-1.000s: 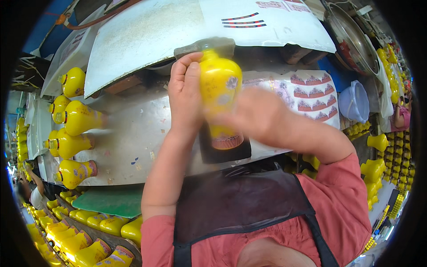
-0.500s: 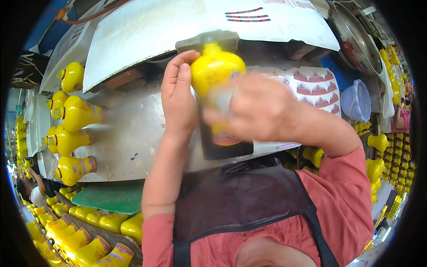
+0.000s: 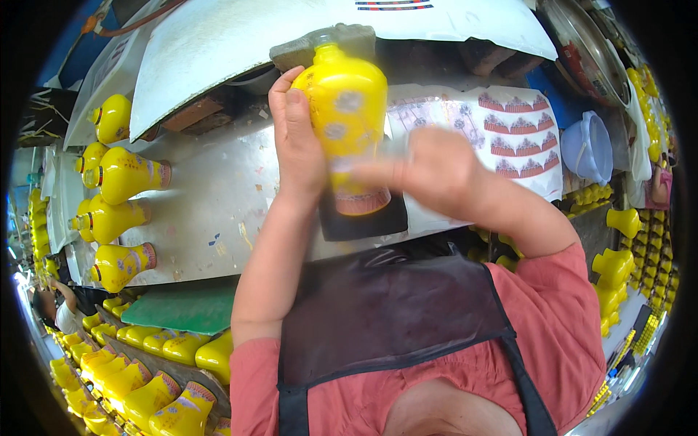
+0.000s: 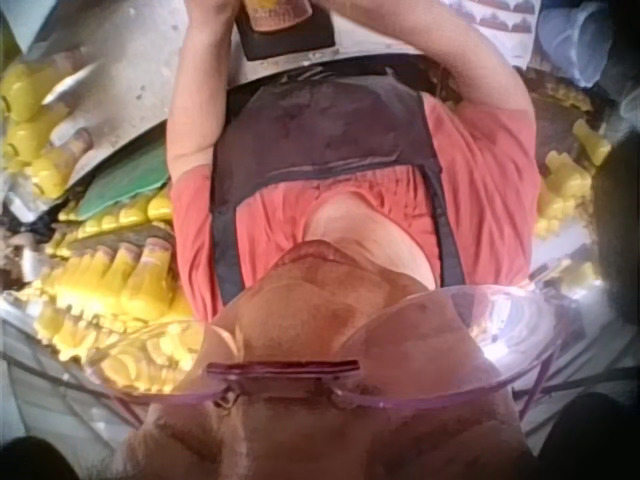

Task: The person applies printed labels to yellow plastic bottles by hand. They peel labels from a sheet, wrap them around each bottle, smooth the surface, and place the labeled bottles on a nearby tray. The process is repeated for multiple bottles.

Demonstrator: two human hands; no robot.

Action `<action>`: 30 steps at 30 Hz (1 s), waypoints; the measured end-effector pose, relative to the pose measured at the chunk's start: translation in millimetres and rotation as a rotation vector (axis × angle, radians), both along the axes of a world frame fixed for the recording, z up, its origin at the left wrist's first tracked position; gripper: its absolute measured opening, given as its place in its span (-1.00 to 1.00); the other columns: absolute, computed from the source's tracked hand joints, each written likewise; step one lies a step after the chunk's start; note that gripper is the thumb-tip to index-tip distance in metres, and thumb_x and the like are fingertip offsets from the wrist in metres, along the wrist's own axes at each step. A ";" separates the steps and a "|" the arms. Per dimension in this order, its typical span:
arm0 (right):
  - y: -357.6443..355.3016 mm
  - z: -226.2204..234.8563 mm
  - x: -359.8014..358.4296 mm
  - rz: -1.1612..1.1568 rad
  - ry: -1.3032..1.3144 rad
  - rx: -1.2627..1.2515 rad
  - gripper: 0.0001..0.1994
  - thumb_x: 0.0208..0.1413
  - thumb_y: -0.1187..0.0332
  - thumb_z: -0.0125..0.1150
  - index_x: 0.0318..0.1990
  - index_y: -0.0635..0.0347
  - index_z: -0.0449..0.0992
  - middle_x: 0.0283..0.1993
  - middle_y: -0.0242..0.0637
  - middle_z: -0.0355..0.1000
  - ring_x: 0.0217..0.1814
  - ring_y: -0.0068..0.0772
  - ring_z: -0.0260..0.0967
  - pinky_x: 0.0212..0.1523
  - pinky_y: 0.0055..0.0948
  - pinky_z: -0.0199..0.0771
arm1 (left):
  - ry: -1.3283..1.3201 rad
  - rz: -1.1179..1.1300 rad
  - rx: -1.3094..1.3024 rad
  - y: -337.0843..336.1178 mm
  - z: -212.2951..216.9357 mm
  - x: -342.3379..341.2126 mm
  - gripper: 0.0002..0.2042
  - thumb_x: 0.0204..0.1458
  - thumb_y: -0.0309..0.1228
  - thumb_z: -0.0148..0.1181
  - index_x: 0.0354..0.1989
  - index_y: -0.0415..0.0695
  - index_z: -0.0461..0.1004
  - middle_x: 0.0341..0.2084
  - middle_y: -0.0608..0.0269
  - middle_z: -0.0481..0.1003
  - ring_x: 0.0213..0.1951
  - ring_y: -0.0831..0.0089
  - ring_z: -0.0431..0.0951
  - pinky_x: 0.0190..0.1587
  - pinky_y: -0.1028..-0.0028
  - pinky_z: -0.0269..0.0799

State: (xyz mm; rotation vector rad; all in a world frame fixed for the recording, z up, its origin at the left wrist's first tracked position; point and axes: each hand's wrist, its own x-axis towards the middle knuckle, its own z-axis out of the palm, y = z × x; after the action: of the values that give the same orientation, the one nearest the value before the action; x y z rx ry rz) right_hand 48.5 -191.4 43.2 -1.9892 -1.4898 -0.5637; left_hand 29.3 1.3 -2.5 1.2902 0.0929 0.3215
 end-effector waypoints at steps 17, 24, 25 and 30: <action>1.1 -4.5 -7.7 -0.369 0.340 0.350 -0.69 0.03 0.60 0.40 -0.04 0.28 0.56 -0.28 -0.16 0.60 -0.34 -0.42 0.60 -0.34 -0.52 0.58 | -0.012 0.009 0.158 -10.3 -0.7 -26.6 -0.36 0.44 -0.08 -0.27 0.53 -0.12 -0.27 0.35 0.01 0.14 0.31 0.25 0.23 0.38 0.32 0.08; 5.9 -13.2 -1.9 -0.461 0.358 0.296 -0.63 0.01 0.52 0.46 -0.01 0.23 0.51 -0.25 -0.18 0.59 -0.37 -0.35 0.59 -0.33 -0.46 0.58 | 0.105 -0.006 0.352 -6.7 0.6 -34.7 -0.12 0.29 -0.13 0.02 0.52 -0.19 -0.47 0.32 -0.13 0.20 0.30 0.08 0.29 0.33 0.27 0.18; 6.1 -13.7 0.9 -0.360 0.309 0.302 -0.64 0.02 0.51 0.45 -0.01 0.23 0.51 -0.24 -0.17 0.59 -0.36 -0.34 0.59 -0.33 -0.46 0.58 | 0.147 -0.014 0.406 -6.5 1.1 -37.4 -0.08 0.24 -0.15 0.07 0.51 -0.20 -0.48 0.31 -0.16 0.21 0.28 0.02 0.32 0.32 0.25 0.22; 20.1 0.4 10.3 -0.340 0.269 0.316 -0.72 0.03 0.44 0.37 -0.07 0.14 0.53 -0.24 -0.21 0.56 -0.29 -0.14 0.57 -0.30 -0.29 0.58 | 0.244 -0.027 0.590 -6.7 3.5 -43.3 0.13 0.01 -0.21 0.32 0.48 -0.24 -0.54 0.23 -0.30 0.31 0.19 -0.16 0.42 0.23 0.14 0.35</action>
State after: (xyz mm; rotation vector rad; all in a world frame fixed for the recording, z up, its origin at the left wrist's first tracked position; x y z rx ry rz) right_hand 58.8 -171.3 43.6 -1.9803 -0.8504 -0.5989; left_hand -14.0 -5.3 0.9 1.9123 0.1975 0.1692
